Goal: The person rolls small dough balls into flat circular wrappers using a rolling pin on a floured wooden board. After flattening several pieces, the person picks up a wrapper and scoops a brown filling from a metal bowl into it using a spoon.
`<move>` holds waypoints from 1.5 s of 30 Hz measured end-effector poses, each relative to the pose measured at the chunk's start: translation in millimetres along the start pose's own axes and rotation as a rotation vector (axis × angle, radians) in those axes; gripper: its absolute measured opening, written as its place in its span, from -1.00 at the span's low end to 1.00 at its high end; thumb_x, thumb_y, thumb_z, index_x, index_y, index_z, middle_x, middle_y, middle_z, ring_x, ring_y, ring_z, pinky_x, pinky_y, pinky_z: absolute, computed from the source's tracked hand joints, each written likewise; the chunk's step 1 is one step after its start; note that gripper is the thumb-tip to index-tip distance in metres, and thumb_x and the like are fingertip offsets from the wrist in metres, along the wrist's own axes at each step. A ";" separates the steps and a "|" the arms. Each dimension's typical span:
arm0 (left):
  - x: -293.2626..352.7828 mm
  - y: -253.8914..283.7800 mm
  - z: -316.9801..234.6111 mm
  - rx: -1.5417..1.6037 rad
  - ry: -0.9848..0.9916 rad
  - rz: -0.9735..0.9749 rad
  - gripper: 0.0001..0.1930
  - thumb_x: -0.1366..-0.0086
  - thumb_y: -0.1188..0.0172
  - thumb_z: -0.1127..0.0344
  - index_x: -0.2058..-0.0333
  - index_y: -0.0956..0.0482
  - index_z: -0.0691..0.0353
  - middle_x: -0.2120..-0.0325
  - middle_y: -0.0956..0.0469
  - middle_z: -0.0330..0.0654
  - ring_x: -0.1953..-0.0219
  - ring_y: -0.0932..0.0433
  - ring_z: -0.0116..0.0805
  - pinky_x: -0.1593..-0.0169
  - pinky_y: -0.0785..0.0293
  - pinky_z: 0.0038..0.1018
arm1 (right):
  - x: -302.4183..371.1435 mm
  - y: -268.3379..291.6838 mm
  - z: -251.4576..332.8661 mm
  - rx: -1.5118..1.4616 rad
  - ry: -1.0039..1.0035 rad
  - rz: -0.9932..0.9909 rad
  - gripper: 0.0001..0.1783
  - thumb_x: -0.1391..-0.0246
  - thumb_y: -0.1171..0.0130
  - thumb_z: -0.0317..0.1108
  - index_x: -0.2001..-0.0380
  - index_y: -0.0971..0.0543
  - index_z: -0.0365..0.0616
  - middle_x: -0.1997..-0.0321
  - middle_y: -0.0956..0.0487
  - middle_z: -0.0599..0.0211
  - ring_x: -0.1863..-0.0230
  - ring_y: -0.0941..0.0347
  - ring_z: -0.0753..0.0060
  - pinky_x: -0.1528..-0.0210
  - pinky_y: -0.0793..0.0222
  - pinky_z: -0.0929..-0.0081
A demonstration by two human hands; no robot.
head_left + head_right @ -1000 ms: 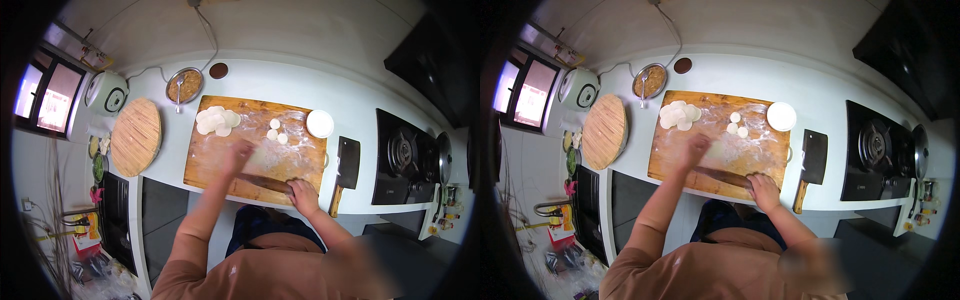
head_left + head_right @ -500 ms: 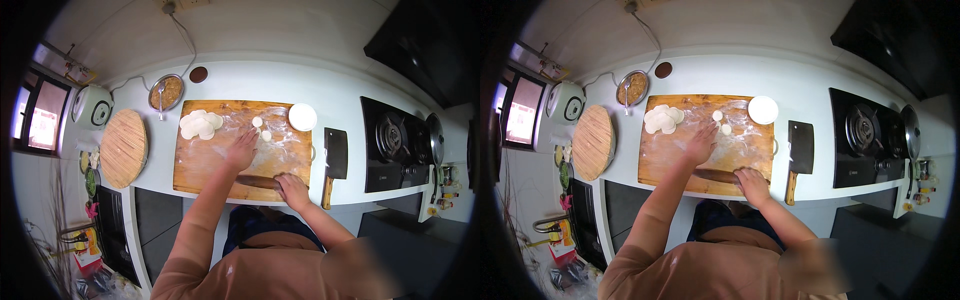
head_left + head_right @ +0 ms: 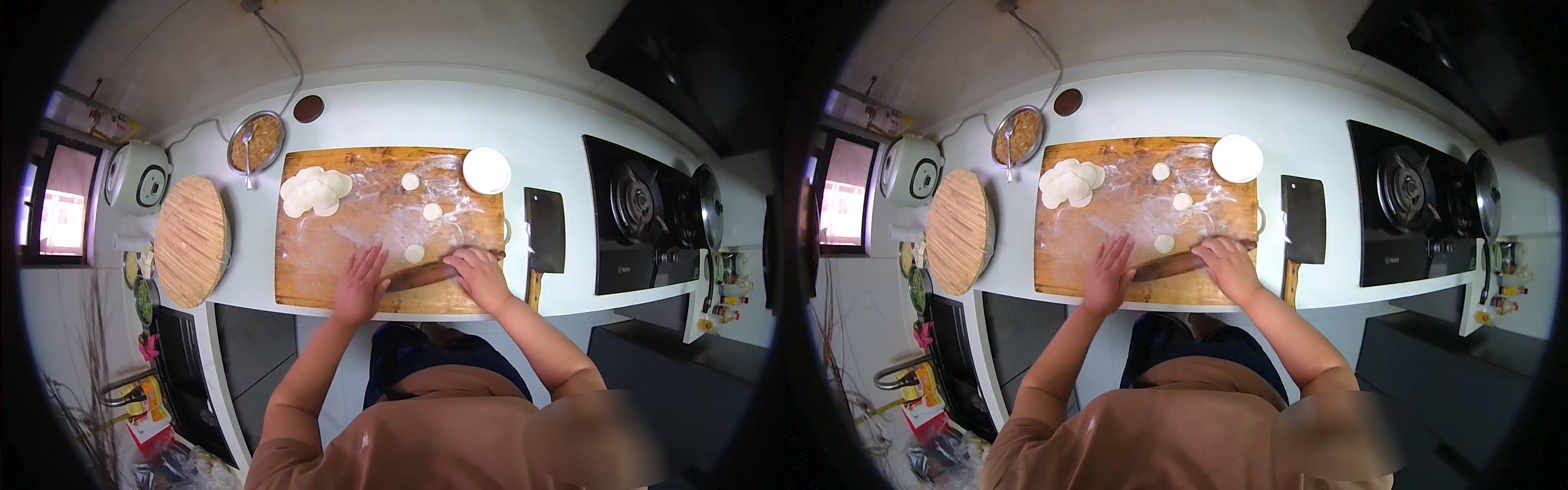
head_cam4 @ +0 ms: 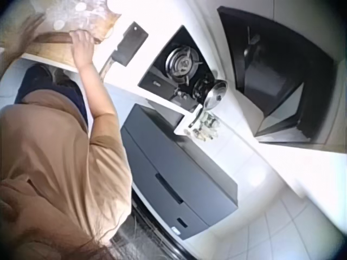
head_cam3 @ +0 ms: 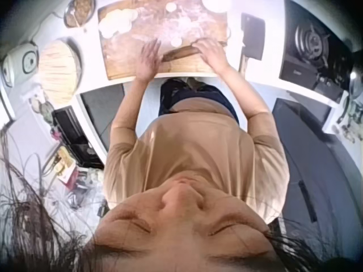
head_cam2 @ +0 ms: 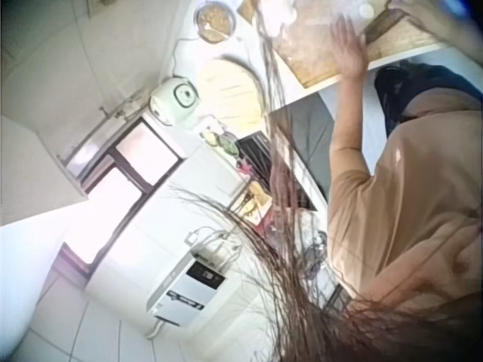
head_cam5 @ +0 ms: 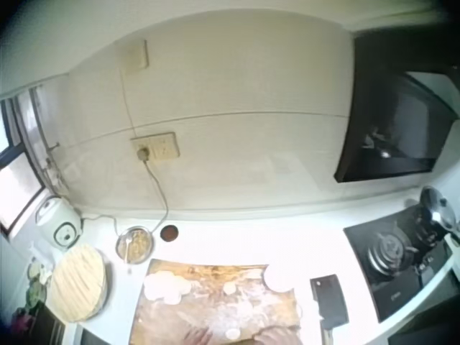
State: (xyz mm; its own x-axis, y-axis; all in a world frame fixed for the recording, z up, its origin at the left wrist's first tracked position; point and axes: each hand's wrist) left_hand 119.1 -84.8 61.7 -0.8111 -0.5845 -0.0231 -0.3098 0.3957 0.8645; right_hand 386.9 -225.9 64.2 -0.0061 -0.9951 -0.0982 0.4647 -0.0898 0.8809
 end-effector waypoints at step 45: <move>-9.8 -22.4 -23.6 0.034 -0.078 0.026 -0.47 -0.19 -0.31 0.15 -0.13 -0.52 0.14 -0.17 -0.48 -0.09 -0.26 -0.39 -0.08 -0.35 -0.22 -0.07 | 40.0 -0.8 12.2 -0.014 -0.133 -0.008 -0.46 0.05 -0.29 -0.40 -0.09 -0.53 0.00 -0.03 -0.50 0.32 -0.12 -0.40 0.14 -0.20 -0.33 0.22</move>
State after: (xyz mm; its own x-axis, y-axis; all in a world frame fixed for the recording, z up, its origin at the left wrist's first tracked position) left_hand 145.7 -104.6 54.4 -0.8548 -0.5174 -0.0404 -0.3032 0.4347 0.8480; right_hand 375.5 -266.1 65.3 -0.1269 -0.9910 -0.0424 0.4767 -0.0984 0.8735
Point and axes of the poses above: each hand's wrist, its own x-axis away from the middle knuckle, its own y-axis out of the back of the hand, z = x × y
